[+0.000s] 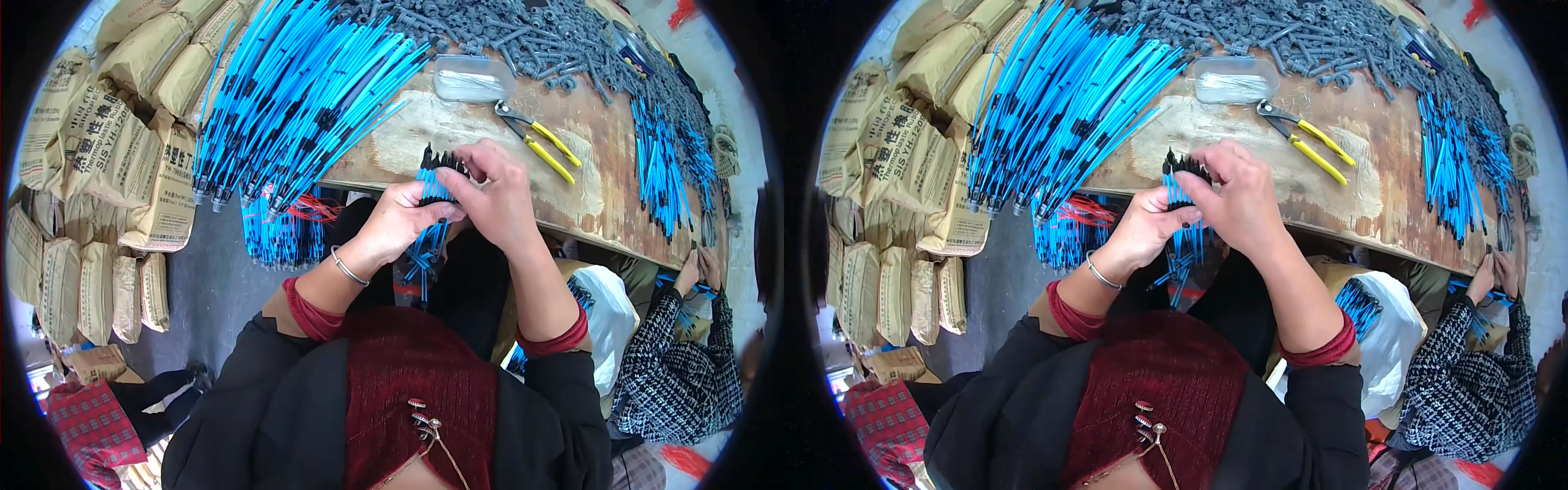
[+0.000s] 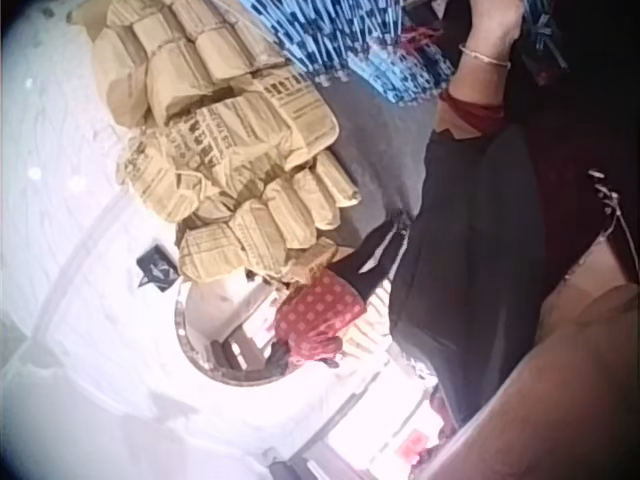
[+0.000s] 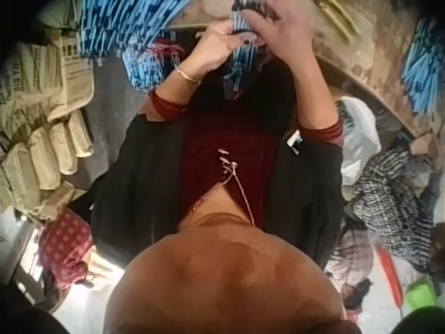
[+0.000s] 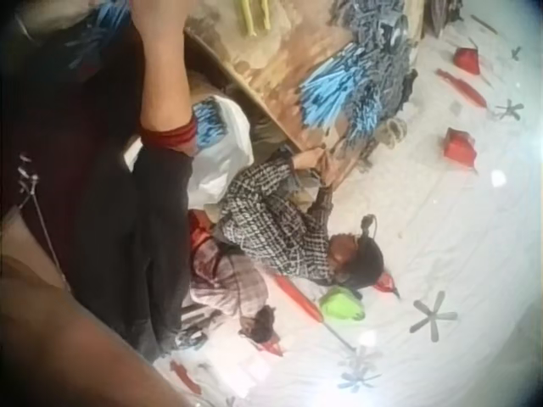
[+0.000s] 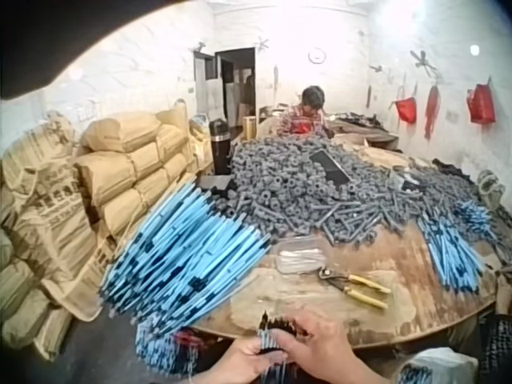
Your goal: The person trims plastic pieces attached to blue rods using pliers, arranges the rods, threads thin metal pins through holes in the rods by hand, and inserts the assembled rods into a grey plastic connector.
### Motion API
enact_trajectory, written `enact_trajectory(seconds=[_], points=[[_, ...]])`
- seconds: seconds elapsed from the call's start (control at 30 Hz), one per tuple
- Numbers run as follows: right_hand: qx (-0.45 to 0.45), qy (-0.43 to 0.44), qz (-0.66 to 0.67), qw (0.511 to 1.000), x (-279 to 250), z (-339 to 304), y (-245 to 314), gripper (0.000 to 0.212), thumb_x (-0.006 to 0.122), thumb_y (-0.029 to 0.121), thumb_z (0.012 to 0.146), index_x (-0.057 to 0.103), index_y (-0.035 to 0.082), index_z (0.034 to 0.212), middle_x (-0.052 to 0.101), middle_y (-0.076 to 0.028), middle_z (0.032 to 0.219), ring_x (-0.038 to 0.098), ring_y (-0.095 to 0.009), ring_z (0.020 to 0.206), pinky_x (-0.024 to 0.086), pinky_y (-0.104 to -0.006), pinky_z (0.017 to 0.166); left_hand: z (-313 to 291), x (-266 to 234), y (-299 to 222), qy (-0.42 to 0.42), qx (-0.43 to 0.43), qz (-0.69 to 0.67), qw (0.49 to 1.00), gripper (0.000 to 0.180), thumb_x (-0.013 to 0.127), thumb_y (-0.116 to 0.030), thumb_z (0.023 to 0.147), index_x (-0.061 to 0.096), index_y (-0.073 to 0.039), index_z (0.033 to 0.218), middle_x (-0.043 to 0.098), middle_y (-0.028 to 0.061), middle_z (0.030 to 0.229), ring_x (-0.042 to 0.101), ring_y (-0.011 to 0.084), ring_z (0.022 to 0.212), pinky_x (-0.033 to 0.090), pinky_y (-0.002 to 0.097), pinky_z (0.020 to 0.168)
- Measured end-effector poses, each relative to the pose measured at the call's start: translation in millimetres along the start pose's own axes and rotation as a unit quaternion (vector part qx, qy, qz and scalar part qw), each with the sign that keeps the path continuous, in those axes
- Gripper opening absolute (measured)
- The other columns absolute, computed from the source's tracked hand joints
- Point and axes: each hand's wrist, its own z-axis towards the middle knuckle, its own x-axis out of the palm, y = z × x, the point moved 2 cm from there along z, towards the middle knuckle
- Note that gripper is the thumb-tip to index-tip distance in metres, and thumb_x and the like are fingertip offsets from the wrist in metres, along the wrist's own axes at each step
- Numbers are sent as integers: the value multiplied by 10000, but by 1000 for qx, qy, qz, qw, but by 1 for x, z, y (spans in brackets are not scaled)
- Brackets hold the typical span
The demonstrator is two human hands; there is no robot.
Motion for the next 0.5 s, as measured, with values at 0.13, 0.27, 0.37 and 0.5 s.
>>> enact_trajectory(seconds=[0.13, 0.27, 0.37, 0.5], points=[[-15, 2, 7, 1000, 1, -6, 4, 182, 698, 97, 707, 633, 4, 849, 425, -19, 627, 404, -112, 568, 342, -264, 521, -3, 3, -4, 8, 52, -14, 998, 168, 586, 5, 836, 623, 0, 1000, 650, 44, 890, 609, 108, 833, 496, 244, 751], [-4, -9, 34, 999, 2, -10, 8, 149, 672, 82, 738, 632, 5, 860, 429, -18, 618, 417, -107, 577, 356, -254, 531, -3, 3, -3, 13, 54, 40, 998, 156, 583, 5, 836, 628, 3, 986, 654, 47, 892, 612, 110, 832, 493, 240, 747], [16, -19, 34, 999, 3, -12, 10, 113, 643, 64, 769, 628, 6, 865, 432, -18, 613, 434, -105, 585, 372, -251, 541, -2, 0, -3, 7, 45, 36, 998, 165, 577, 7, 838, 625, 4, 996, 658, 54, 899, 616, 116, 841, 493, 243, 757], [92, -89, 93, 987, -19, -15, 11, 87, 602, 33, 803, 622, 10, 884, 463, -27, 653, 471, -100, 619, 400, -250, 562, -3, -1, -4, 10, 29, 20, 999, 181, 568, 7, 843, 622, 3, 1015, 664, 70, 916, 622, 129, 859, 494, 250, 772]])
